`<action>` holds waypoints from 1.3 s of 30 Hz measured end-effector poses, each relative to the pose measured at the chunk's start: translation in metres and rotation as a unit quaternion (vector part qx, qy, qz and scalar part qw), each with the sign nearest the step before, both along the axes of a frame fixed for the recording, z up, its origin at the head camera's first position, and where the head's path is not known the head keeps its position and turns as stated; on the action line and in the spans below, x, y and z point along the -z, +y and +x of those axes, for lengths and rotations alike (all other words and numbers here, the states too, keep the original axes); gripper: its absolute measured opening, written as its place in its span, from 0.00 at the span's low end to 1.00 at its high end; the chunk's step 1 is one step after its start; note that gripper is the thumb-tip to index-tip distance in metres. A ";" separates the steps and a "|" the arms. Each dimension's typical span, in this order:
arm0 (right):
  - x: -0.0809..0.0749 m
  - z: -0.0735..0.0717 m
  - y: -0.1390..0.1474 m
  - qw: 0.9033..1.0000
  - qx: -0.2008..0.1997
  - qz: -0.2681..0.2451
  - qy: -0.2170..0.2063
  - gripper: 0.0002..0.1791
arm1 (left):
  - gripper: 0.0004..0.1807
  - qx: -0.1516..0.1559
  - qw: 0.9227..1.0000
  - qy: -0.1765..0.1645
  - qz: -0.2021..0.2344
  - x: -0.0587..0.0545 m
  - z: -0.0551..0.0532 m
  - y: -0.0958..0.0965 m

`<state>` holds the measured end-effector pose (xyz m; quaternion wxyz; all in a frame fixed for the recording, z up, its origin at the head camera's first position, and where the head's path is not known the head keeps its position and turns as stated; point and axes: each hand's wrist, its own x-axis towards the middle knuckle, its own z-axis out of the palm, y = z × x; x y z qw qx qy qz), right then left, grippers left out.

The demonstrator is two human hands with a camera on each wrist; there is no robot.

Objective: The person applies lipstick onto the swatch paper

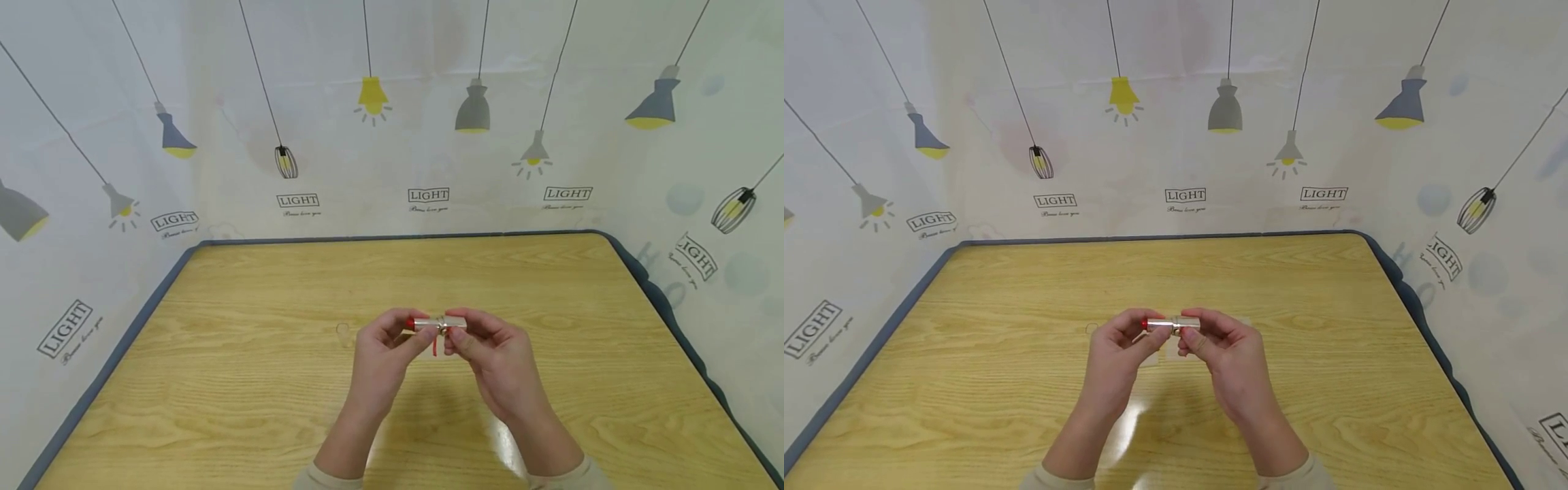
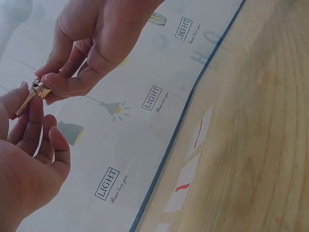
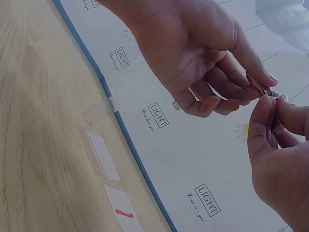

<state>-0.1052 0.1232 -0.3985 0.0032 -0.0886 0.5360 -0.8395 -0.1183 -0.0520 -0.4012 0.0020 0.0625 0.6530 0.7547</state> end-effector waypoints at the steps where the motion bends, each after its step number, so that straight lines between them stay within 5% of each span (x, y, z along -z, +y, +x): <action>1: 0.000 0.000 0.000 1.000 -0.001 0.001 -0.001 0.15 | 0.11 -0.004 1.000 0.000 -0.006 0.000 0.000 0.000; 9: -0.001 -0.001 0.000 1.000 0.001 -0.001 -0.004 0.14 | 0.10 -0.027 0.998 0.020 -0.047 0.000 0.003 0.003; 17: -0.003 -0.002 0.001 1.000 -0.013 -0.008 -0.015 0.13 | 0.14 0.009 1.000 0.024 -0.001 -0.002 0.003 0.005; 30: -0.001 -0.002 0.000 0.999 -0.036 -0.022 0.008 0.14 | 0.14 -0.028 0.999 0.021 -0.012 0.001 0.003 0.009; 39: -0.001 -0.002 0.002 0.999 -0.024 -0.017 -0.013 0.12 | 0.13 0.003 0.999 0.047 -0.002 0.000 0.004 0.007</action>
